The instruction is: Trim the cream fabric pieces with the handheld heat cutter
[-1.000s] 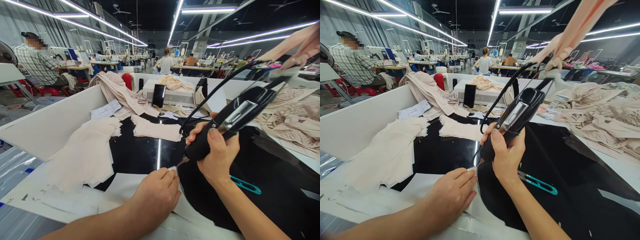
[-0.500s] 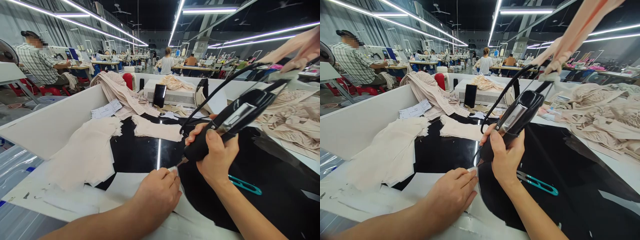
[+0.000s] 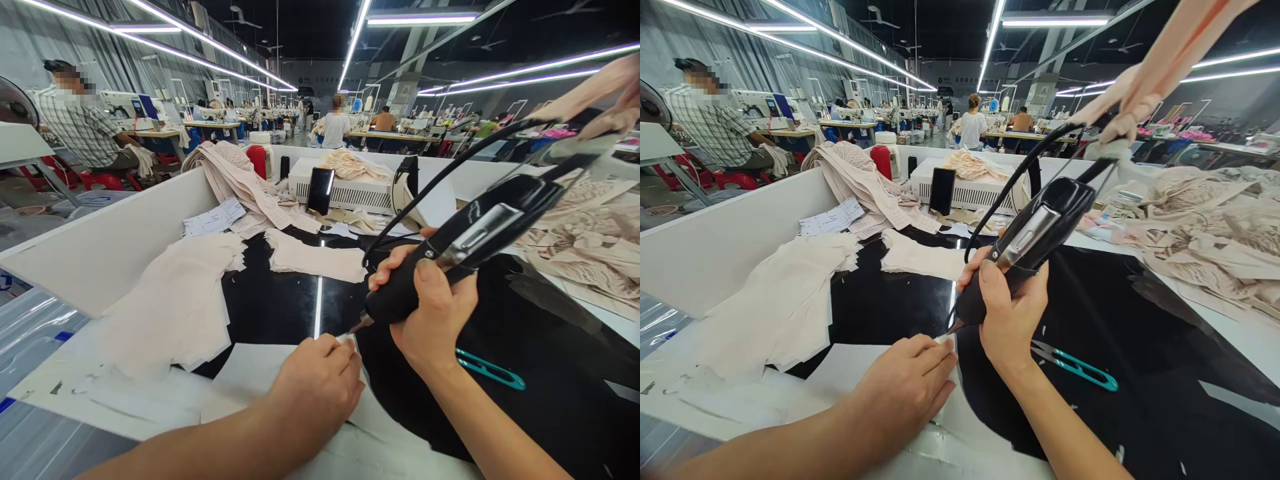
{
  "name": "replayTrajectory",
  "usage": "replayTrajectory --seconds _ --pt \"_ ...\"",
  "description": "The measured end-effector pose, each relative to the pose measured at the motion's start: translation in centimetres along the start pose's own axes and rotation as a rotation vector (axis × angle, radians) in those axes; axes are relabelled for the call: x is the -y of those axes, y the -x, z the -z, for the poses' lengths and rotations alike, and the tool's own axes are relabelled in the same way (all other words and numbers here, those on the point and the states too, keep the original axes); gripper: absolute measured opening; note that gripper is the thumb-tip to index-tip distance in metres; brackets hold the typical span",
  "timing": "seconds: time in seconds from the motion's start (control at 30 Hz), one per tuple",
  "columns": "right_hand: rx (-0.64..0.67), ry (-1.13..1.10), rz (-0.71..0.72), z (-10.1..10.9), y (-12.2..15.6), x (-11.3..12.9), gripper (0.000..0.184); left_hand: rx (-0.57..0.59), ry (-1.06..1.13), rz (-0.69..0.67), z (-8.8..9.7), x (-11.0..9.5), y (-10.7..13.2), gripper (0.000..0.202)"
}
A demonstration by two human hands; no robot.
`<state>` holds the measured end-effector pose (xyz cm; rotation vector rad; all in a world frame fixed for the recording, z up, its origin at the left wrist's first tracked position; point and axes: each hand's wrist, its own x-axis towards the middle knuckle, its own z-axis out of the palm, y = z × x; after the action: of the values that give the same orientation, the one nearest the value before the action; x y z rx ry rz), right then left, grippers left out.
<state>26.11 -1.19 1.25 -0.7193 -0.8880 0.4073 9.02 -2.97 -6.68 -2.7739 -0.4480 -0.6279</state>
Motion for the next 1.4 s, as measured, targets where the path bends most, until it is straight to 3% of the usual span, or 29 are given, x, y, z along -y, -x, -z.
replayTrajectory --seconds 0.27,0.63,0.73,0.9,1.03,1.2,1.4 --pt "0.061 -0.014 0.014 0.1 0.6 -0.5 0.043 -0.06 -0.019 0.004 0.1 0.0 -0.2 0.031" --pt "0.073 0.032 0.035 0.2 0.2 -0.8 0.043 -0.021 0.051 -0.005 0.2 0.4 -0.2 0.019" --pt "0.051 0.028 0.047 0.1 -0.3 0.0 0.045 0.008 0.112 -0.02 0.6 1.5 -0.4 0.017" --pt "-0.009 0.039 0.071 1.1 -0.4 2.3 0.039 0.097 0.177 0.127 1.4 4.7 0.6 0.02" --pt "-0.002 0.04 0.074 2.8 0.4 3.1 0.035 -0.016 0.122 0.133 2.4 6.4 2.1 0.027" --pt "0.014 0.034 0.062 3.3 1.1 2.8 0.038 -0.109 0.166 0.021 3.3 4.7 2.3 0.024" --pt "0.026 0.034 0.065 2.9 1.3 2.3 0.041 -0.089 0.221 -0.032 2.3 1.8 1.0 0.019"
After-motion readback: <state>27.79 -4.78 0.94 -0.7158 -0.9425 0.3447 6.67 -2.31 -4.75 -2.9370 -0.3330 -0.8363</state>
